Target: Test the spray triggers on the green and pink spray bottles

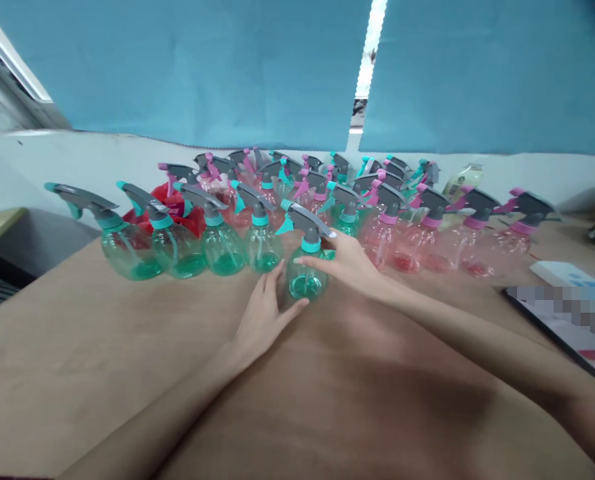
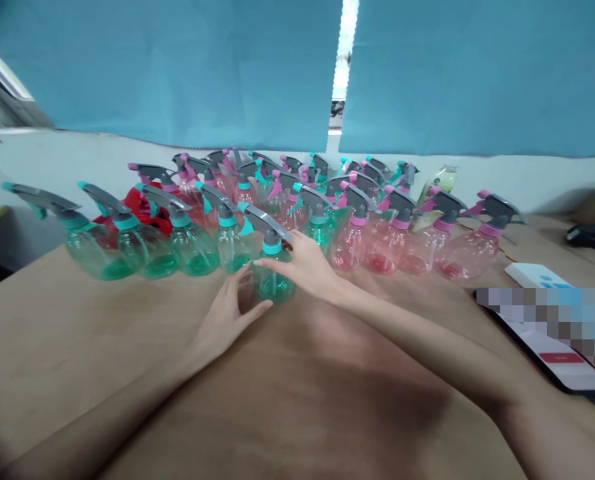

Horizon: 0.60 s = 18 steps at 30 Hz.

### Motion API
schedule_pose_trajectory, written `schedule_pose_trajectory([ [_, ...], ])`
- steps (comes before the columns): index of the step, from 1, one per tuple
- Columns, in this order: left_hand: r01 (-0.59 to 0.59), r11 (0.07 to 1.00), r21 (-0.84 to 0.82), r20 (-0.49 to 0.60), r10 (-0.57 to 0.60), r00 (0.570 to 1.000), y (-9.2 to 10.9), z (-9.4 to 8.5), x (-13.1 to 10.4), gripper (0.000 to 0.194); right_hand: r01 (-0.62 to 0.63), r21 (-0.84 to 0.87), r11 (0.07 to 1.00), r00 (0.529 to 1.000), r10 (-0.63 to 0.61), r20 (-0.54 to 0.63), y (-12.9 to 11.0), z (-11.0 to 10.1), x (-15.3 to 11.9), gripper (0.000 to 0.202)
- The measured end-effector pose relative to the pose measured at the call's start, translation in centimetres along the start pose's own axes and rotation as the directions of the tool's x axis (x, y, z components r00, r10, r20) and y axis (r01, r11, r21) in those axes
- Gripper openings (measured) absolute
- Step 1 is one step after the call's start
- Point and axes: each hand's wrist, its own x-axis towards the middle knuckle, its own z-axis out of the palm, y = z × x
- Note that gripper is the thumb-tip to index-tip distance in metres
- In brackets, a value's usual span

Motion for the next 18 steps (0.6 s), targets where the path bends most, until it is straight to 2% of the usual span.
schedule_pose_trajectory([
  [3, 0.030, 0.999, 0.015, -0.060, -0.029, 0.998, -1.1, -0.7, -0.3, 0.061, -0.028, 0.031, 0.999, 1.000, 0.028, -0.007, 0.9, 0.7, 1.4, 0.039],
  [6, 0.036, 0.999, 0.015, -0.095, -0.034, 0.995, -1.7, -1.2, -0.2, 0.056, -0.036, 0.075, 0.997, 0.998, 0.039, -0.039, 1.7, 1.4, 2.4, 0.038],
  [12, -0.030, 0.999, -0.040, -0.105, 0.026, 0.994, -1.3, -1.2, -0.2, 0.053, -0.035, -0.030, 0.999, 0.997, 0.033, -0.075, 2.2, 1.9, 3.7, 0.028],
  [18, -0.027, 0.998, -0.059, -0.076, 0.022, 0.997, -0.8, -1.1, -0.5, 0.051, -0.059, -0.076, 0.995, 0.994, 0.052, -0.097, 2.4, 1.8, 4.6, 0.025],
])
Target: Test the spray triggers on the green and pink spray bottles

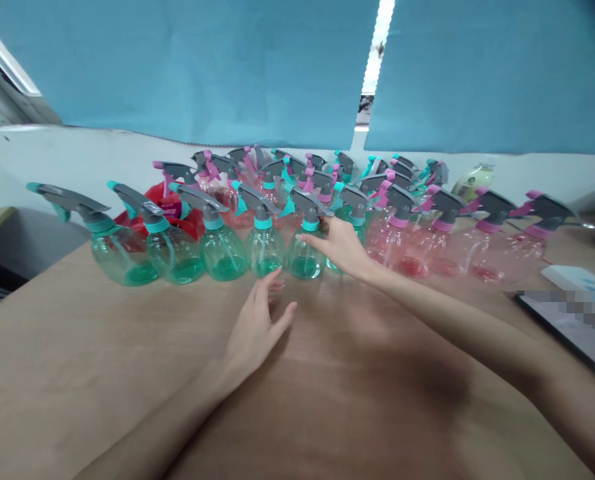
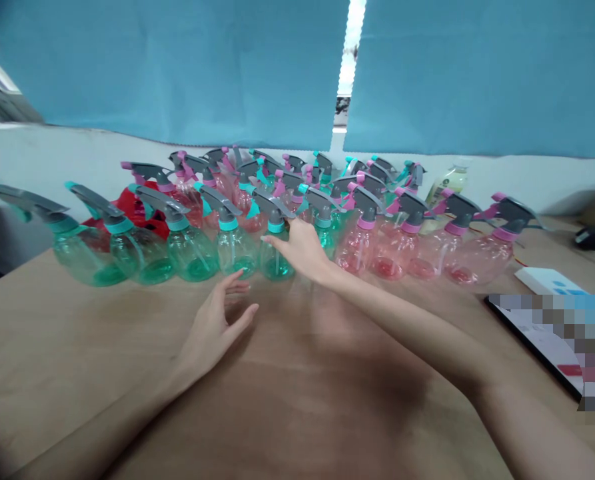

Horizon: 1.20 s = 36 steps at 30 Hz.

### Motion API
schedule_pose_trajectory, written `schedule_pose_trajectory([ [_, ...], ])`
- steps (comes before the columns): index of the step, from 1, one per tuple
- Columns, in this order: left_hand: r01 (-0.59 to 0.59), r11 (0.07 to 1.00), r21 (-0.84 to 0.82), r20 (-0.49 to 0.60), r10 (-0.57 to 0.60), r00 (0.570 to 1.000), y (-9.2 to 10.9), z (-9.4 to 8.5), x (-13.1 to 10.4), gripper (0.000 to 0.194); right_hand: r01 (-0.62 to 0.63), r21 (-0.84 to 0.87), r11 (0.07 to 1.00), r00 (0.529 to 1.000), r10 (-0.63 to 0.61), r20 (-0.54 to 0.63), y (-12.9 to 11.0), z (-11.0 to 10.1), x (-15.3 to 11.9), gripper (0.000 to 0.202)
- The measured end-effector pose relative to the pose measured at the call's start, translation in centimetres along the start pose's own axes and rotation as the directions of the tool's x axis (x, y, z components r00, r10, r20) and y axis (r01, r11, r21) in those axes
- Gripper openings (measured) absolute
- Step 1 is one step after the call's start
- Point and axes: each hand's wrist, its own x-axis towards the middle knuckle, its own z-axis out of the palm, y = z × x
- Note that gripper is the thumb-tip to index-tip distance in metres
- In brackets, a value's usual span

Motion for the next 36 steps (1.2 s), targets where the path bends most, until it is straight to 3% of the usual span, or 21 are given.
schedule_pose_trajectory([
  [8, 0.008, 0.999, -0.035, 0.032, -0.007, 0.999, -0.1, 0.3, -0.1, 0.050, -0.001, -0.036, 0.999, 1.000, 0.001, 0.001, 0.1, 0.3, 0.1, 0.029],
  [14, 0.016, 1.000, -0.026, 0.044, -0.015, 0.999, -0.2, 0.3, -0.1, 0.047, -0.096, -0.010, 0.995, 0.991, 0.097, 0.088, -1.3, -2.5, -1.9, 0.065],
  [19, 0.005, 0.999, -0.031, 0.074, -0.003, 0.997, -0.2, 0.4, -0.1, 0.044, -0.146, -0.086, 0.985, 0.986, 0.152, 0.066, -1.3, -6.8, -4.4, 0.032],
  [24, 0.013, 1.000, -0.013, 0.084, -0.012, 0.996, 0.3, 0.4, 0.0, 0.040, -0.256, -0.172, 0.951, 0.966, 0.256, -0.024, 0.7, -8.8, -5.1, 0.032],
  [28, 0.016, 1.000, -0.005, 0.085, -0.015, 0.996, 0.6, 0.5, 0.0, 0.036, -0.272, -0.231, 0.934, 0.962, 0.271, -0.036, 1.9, -8.3, -4.8, 0.053],
  [32, 0.007, 1.000, 0.016, 0.091, -0.009, 0.996, 0.7, 0.6, 0.0, 0.031, -0.311, -0.211, 0.927, 0.943, 0.329, 0.054, 2.6, -6.7, -4.1, 0.078],
  [36, 0.007, 0.999, 0.036, 0.078, -0.010, 0.997, 1.1, 0.6, -0.3, 0.029, -0.260, -0.225, 0.939, 0.961, 0.275, 0.040, 3.5, -5.2, -3.3, 0.089],
])
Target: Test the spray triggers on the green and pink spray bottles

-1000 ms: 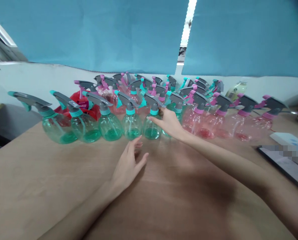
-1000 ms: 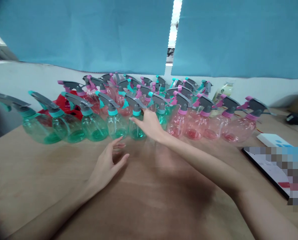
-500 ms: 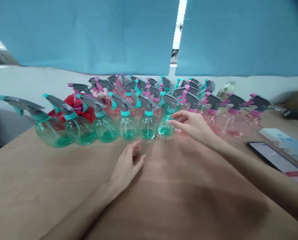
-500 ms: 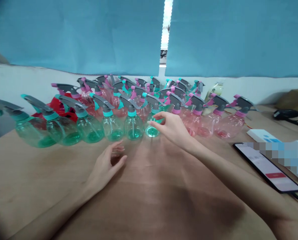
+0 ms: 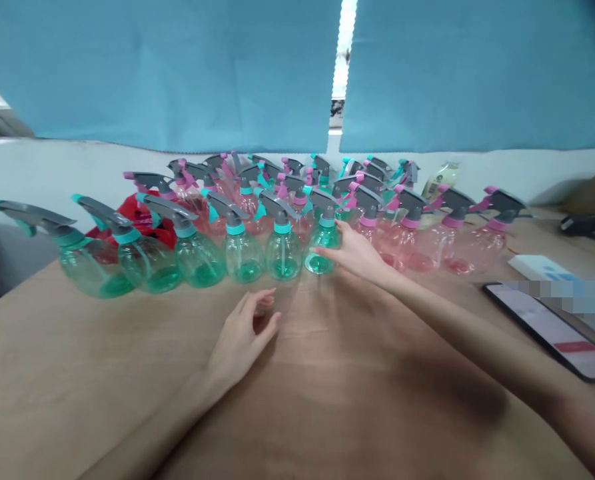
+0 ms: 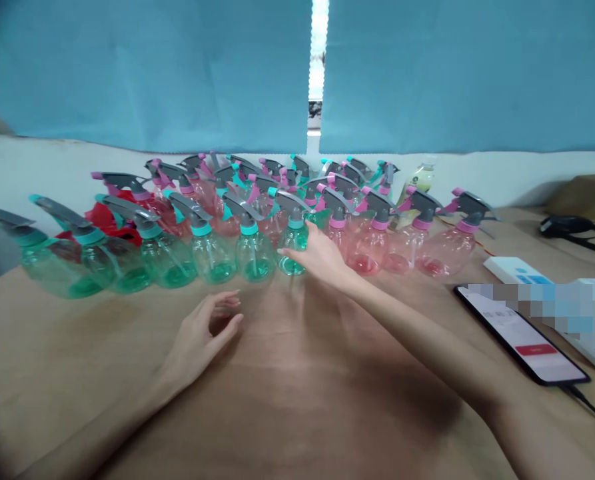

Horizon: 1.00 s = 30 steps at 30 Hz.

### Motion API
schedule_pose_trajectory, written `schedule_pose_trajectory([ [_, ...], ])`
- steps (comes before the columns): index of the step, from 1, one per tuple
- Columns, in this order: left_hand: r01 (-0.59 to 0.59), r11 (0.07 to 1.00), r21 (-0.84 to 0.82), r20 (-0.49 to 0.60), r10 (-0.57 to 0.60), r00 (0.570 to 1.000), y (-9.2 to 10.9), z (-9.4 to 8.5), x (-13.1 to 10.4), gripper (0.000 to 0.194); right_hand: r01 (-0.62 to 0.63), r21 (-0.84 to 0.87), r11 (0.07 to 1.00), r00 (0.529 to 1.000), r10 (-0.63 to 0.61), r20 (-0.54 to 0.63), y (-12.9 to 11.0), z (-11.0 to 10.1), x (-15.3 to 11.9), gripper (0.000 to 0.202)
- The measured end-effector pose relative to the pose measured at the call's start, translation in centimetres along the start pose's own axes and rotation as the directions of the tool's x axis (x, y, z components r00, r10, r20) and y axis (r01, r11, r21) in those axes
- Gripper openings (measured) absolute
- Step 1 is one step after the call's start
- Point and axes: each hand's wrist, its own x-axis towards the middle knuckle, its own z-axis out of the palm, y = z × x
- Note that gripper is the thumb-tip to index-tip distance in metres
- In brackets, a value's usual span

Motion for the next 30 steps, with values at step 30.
schedule_pose_trajectory([
  [30, -0.096, 0.953, -0.289, 0.291, 0.183, 0.939, 8.7, 8.4, -0.2, 0.094, 0.286, 0.234, 0.929, 0.877, -0.352, 0.327, 2.1, -10.5, -11.6, 0.057],
])
